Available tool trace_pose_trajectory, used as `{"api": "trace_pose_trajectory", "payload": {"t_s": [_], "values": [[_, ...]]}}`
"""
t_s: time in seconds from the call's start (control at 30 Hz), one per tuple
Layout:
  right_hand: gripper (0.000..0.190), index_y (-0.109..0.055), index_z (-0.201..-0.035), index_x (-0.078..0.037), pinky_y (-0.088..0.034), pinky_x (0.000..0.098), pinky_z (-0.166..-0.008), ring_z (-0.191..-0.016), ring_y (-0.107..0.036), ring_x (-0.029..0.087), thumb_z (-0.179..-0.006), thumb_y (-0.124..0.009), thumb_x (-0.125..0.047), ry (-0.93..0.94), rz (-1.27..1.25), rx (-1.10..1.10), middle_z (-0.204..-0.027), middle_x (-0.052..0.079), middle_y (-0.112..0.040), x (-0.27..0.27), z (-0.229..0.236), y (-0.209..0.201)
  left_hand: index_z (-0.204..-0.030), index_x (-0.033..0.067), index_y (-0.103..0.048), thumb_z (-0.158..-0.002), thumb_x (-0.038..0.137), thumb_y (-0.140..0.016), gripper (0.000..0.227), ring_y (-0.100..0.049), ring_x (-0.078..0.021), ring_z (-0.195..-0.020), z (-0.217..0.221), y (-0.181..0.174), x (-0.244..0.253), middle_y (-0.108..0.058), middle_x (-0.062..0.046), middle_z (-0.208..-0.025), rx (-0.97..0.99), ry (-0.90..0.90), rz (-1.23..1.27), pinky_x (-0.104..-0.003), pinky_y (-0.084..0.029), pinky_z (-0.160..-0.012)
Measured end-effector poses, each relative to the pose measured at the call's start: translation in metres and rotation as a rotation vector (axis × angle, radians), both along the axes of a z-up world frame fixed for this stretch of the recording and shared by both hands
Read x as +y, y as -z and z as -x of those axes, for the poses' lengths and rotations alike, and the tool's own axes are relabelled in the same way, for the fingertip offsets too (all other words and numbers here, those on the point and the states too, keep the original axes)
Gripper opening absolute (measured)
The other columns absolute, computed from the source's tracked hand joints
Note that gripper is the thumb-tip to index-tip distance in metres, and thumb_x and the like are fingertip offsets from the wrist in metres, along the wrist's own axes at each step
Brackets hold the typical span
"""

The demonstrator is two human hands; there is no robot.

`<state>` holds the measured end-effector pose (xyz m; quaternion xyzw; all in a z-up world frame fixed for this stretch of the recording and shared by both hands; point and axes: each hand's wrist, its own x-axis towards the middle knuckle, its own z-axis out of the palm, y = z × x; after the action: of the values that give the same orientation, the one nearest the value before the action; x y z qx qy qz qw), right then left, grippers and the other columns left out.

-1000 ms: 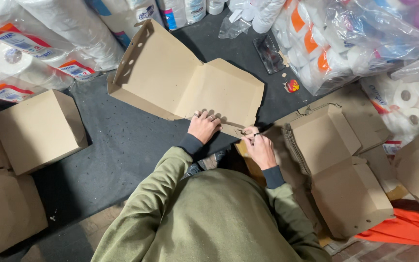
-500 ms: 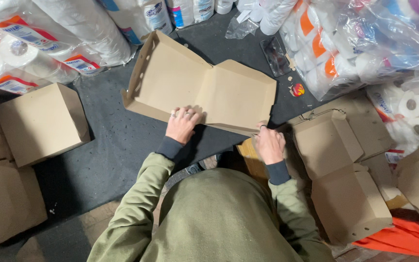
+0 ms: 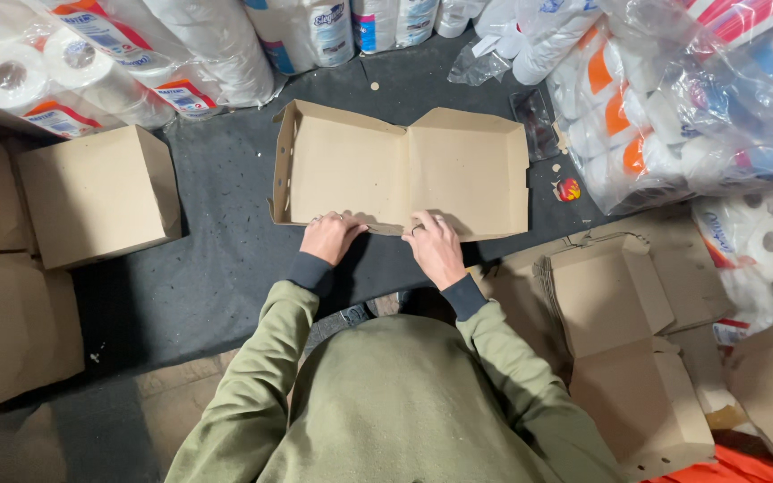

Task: The person folds cardboard boxes by hand and stacks them on a surface.

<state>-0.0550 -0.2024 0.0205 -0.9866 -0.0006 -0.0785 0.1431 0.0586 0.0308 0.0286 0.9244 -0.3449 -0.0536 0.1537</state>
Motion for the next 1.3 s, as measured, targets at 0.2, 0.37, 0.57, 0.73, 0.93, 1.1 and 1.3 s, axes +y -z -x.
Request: {"api": "trace_pose_trajectory", "payload": {"t_s": [0.2,0.37,0.57,0.73,0.93,1.1,1.3], "values": [[0.021,-0.075,-0.094,-0.014,-0.060,0.0476,-0.083,-0.113,-0.064,0.037,-0.098,-0.065,-0.032,-0.043,0.054,-0.028,-0.127,0.002,-0.057,-0.003,0.003,-0.014,-0.105,0.0270,-0.078,-0.103,0.046,-0.056,0.029,-0.073,-0.0281,-0.100,-0.011,-0.010,-0.006,-0.077,-0.004,-0.092,0.182,-0.030,-0.035,-0.049,-0.057,-0.091],[0.015,-0.075,-0.089,-0.010,-0.061,0.0480,-0.083,-0.115,-0.065,0.039,-0.092,-0.069,-0.024,-0.066,0.003,-0.065,-0.133,0.005,-0.058,-0.007,0.003,-0.010,-0.109,0.0278,-0.077,-0.104,0.055,-0.050,0.039,-0.073,-0.0294,-0.106,-0.018,-0.006,-0.010,-0.078,-0.003,-0.101,0.310,-0.093,-0.068,-0.053,-0.053,-0.098],[0.013,-0.078,-0.086,-0.014,-0.057,0.0445,-0.090,-0.127,-0.060,0.033,-0.090,-0.072,-0.025,-0.116,0.012,-0.119,-0.129,0.002,-0.062,-0.003,0.000,-0.037,-0.111,0.0303,-0.077,-0.103,0.052,-0.050,0.036,-0.072,-0.0316,-0.108,-0.024,0.004,-0.020,-0.078,-0.003,-0.103,0.363,-0.127,-0.085,-0.056,-0.050,-0.101],[0.015,-0.078,-0.081,-0.011,-0.052,0.0448,-0.098,-0.130,-0.058,0.031,-0.088,-0.073,-0.023,-0.117,0.046,-0.136,-0.126,0.002,-0.066,0.022,-0.017,-0.050,-0.110,0.0262,-0.078,-0.105,0.049,-0.049,0.037,-0.070,-0.0348,-0.111,-0.014,-0.002,-0.012,-0.077,-0.008,-0.105,0.347,-0.038,-0.037,-0.058,-0.049,-0.104],[0.012,-0.078,-0.080,-0.007,-0.045,0.0465,-0.106,-0.130,-0.054,0.030,-0.080,-0.075,-0.018,-0.148,0.110,-0.117,-0.123,0.003,-0.066,0.048,-0.039,-0.043,-0.110,0.0260,-0.076,-0.107,0.047,-0.048,0.035,-0.069,-0.0330,-0.108,-0.009,0.003,-0.006,-0.073,-0.005,-0.105,0.280,-0.003,0.034,-0.056,-0.050,-0.101],[0.012,-0.078,-0.081,-0.009,-0.041,0.0474,-0.108,-0.129,-0.054,0.029,-0.080,-0.076,-0.021,-0.161,0.127,-0.086,-0.121,0.002,-0.066,0.037,-0.040,-0.038,-0.129,0.0273,-0.067,-0.102,0.032,-0.062,0.028,-0.068,-0.0264,-0.111,-0.009,-0.009,0.020,-0.068,-0.001,-0.109,0.138,0.020,0.049,-0.049,-0.050,-0.101],[0.014,-0.079,-0.082,-0.015,-0.040,0.0455,-0.107,-0.125,-0.056,0.026,-0.079,-0.083,-0.028,-0.046,0.185,-0.029,-0.118,-0.002,-0.069,0.000,-0.028,-0.048,-0.101,0.0194,-0.072,-0.074,0.025,-0.088,0.032,-0.053,-0.0289,-0.121,0.002,0.009,0.074,-0.065,-0.004,-0.110,-0.378,-0.077,-0.196,-0.054,-0.028,-0.118]]}}
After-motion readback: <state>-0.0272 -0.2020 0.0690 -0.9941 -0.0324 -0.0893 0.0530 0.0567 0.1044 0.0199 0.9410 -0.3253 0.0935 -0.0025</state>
